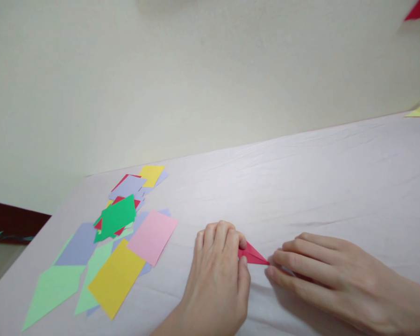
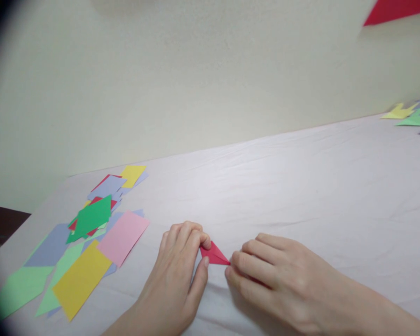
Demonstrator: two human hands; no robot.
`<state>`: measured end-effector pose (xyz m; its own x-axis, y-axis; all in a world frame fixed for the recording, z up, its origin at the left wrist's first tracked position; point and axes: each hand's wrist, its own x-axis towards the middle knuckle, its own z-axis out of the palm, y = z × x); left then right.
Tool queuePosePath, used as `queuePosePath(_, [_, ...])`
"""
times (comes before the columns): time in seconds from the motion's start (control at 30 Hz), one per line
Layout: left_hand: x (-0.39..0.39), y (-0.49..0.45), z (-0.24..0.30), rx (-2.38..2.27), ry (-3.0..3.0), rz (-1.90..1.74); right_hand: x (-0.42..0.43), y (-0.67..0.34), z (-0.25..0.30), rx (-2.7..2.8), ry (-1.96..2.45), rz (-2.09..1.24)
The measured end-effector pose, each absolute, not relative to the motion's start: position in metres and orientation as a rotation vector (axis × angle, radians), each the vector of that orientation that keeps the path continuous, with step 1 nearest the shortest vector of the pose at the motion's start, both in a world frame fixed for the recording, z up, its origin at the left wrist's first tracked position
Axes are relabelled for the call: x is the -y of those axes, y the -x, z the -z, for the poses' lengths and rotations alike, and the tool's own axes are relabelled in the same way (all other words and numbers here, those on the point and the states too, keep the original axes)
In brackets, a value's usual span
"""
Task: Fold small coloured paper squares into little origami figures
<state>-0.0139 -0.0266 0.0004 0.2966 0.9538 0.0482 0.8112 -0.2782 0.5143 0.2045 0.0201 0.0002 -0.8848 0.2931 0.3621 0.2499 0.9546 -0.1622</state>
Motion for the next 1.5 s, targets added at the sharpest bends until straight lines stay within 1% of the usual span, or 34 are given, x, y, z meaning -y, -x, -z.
queuePosePath(0.1, [0.027, 0.013, 0.0, -1.591, -2.179, -0.487, -0.019, -0.198, 0.001, 2.795, 0.343, -0.226])
queuePosePath(0.27, [0.028, 0.013, 0.0, -1.6, -2.179, -0.493, -0.015, -0.186, 0.007, 2.746, 0.465, -0.289])
queuePosePath(0.43, [0.028, 0.013, -0.001, -1.604, -2.173, -0.475, -0.014, -0.189, 0.008, 2.644, 0.593, -0.466])
queuePosePath(0.8, [0.029, 0.013, -0.003, -1.61, -2.158, -0.469, -0.023, -0.204, -0.004, 2.568, 0.586, -0.607])
queuePosePath(0.9, [0.029, 0.013, -0.002, -1.615, -2.154, -0.486, -0.02, -0.201, -0.005, 2.555, 0.584, -0.581])
queuePosePath(1.2, [0.029, 0.008, -0.006, -1.66, -2.128, -0.504, -0.01, -0.19, 0.013, 2.64, 0.577, -0.364])
queuePosePath(1.5, [0.028, 0.013, -0.005, -1.648, -2.039, -0.583, -0.015, -0.195, 0.004, 2.615, 0.507, -0.433])
